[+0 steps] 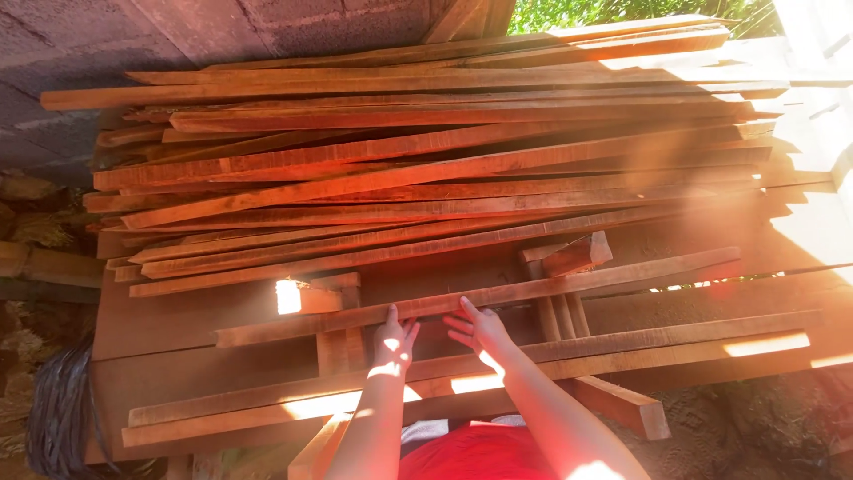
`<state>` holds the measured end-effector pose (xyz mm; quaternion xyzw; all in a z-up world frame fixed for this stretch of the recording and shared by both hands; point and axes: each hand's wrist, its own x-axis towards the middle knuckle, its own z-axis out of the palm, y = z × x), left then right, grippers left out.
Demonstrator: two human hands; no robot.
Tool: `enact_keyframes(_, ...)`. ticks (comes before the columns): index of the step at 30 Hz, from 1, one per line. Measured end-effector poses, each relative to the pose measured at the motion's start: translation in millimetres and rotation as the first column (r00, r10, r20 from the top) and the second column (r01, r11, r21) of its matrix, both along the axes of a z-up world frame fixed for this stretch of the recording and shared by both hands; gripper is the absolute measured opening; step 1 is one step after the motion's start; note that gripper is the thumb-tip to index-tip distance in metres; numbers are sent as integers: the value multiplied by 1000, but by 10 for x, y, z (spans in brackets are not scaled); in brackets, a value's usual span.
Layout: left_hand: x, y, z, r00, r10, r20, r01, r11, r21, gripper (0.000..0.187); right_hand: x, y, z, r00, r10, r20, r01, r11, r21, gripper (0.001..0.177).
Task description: Sorting and organizing thin wooden slats in a workshop area.
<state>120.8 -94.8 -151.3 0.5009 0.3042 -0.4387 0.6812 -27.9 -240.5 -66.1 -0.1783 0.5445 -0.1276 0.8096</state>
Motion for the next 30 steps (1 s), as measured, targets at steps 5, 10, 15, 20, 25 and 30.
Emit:
enact_keyframes(5, -61, 12, -43, 993, -100, 62, 85, 973, 216, 59, 8, -166, 582, 617, 703, -354, -776, 619, -124, 59)
enact_keyframes(10, -804, 245, 582, 161, -916, 368, 490, 397, 776, 43, 67, -323, 527, 636, 200, -745, -765, 40, -642, 47)
enact_keyframes(15, -1200, 628, 1070, -505, -769, 393, 296, 273, 915, 49, -105, -367, 144, 429, 126, -894, -826, -347, -445, 48)
enact_keyframes(20, -1243, 805, 833, -682, -681, 268, 117, 260, 958, 39, -218, -212, 409, 218, 220, -951, -902, -326, -282, 55)
enact_keyframes(25, -1262, 798, 778, -680, -680, 274, 99, 285, 953, 42, -672, 13, 10, 356, 289, -889, -827, -346, -444, 56)
enact_keyframes(30, -1318, 833, 719, -691, -670, 271, 81, 301, 950, 44, -756, 38, 3, 349, 326, -879, -807, -372, -458, 53)
